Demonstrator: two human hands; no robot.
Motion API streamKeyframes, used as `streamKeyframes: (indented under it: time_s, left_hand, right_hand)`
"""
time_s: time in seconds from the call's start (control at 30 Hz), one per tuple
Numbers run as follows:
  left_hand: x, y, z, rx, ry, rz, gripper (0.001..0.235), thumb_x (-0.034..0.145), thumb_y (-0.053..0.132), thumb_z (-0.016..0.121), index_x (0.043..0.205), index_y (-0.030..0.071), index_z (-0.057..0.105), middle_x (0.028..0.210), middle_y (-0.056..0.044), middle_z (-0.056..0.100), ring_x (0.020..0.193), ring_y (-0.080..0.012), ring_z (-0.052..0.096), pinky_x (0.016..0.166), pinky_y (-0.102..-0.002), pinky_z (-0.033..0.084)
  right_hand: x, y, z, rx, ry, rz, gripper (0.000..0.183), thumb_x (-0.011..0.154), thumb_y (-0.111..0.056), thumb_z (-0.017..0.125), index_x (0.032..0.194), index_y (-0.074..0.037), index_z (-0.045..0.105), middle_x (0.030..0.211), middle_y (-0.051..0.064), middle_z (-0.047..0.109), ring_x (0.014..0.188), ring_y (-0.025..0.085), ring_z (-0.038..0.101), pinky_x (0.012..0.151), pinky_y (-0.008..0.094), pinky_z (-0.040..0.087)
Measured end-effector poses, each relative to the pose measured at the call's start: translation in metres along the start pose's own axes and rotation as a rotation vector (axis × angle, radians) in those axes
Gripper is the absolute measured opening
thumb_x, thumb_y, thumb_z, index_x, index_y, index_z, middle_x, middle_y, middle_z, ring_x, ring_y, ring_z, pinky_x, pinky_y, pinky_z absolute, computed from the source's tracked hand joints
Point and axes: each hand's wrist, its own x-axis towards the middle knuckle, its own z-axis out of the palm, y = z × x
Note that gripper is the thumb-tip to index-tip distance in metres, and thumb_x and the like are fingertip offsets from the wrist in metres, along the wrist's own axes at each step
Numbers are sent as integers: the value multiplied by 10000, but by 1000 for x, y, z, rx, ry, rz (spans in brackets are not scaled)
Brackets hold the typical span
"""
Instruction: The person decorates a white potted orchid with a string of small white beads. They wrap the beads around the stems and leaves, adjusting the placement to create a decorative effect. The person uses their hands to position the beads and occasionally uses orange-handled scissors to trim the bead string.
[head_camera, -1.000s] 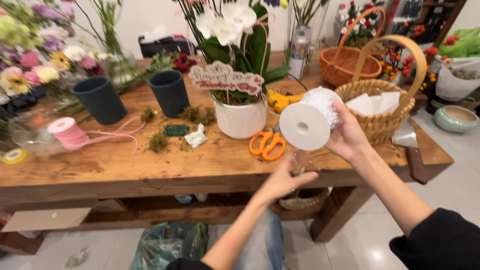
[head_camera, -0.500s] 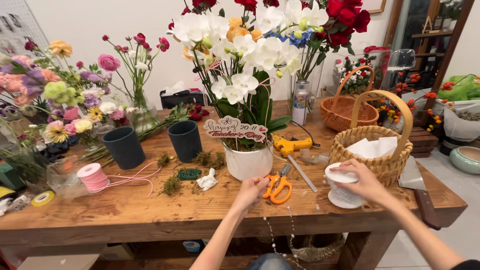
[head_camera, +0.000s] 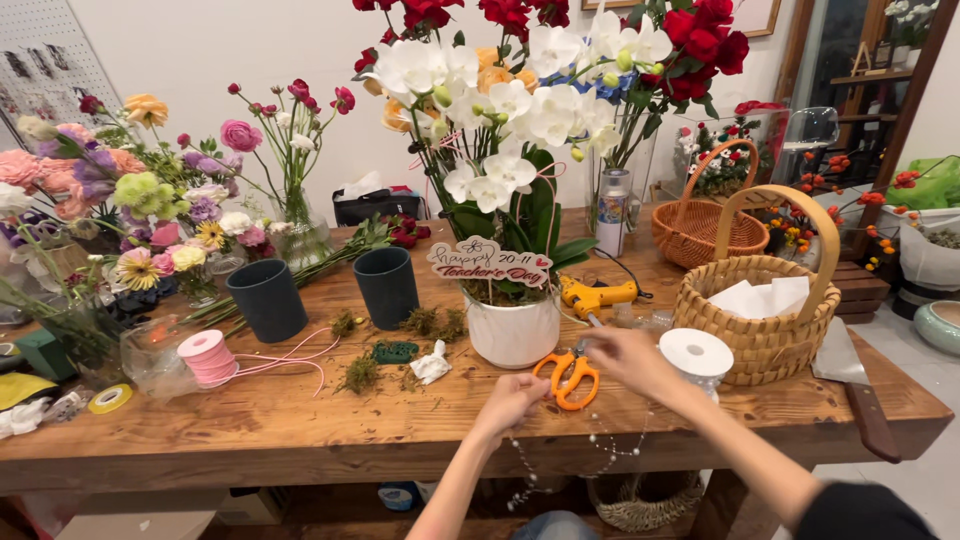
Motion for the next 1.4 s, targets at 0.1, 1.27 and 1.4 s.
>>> streamKeyframes:
  time_s: [0.1, 1.27, 1.4]
  left_hand:
    - [-14, 6, 0, -42, -1, 80, 236, 1000, 268, 622, 814, 123, 629, 514, 57, 360, 436, -44, 246, 428, -231, 125]
    - [10, -15, -13, -128, 81, 0, 198, 957, 253, 637, 957, 61, 685, 495, 1, 396, 305, -38, 300, 305, -168, 209]
    - [17, -10, -14, -126, 85, 36, 190, 955, 267, 639, 934, 84, 685, 483, 10, 397, 298, -30, 279, 298, -173, 198]
  right_hand:
    - [28, -29, 35, 41, -174, 272, 479, 876, -458, 639, 1230, -140, 692, 1133, 105, 763, 958, 197, 756, 857, 323, 564]
    - [-26, 37, -25, 1059, -323, 727, 500, 895, -504, 662, 1002, -26, 559, 737, 107, 539, 542, 168, 556, 413, 228, 460]
    - [-78, 40, 8, 1422, -661, 782, 941, 732, -915, 385, 1088, -61, 552, 1010, 266, 664, 765, 397, 665, 665, 545, 561]
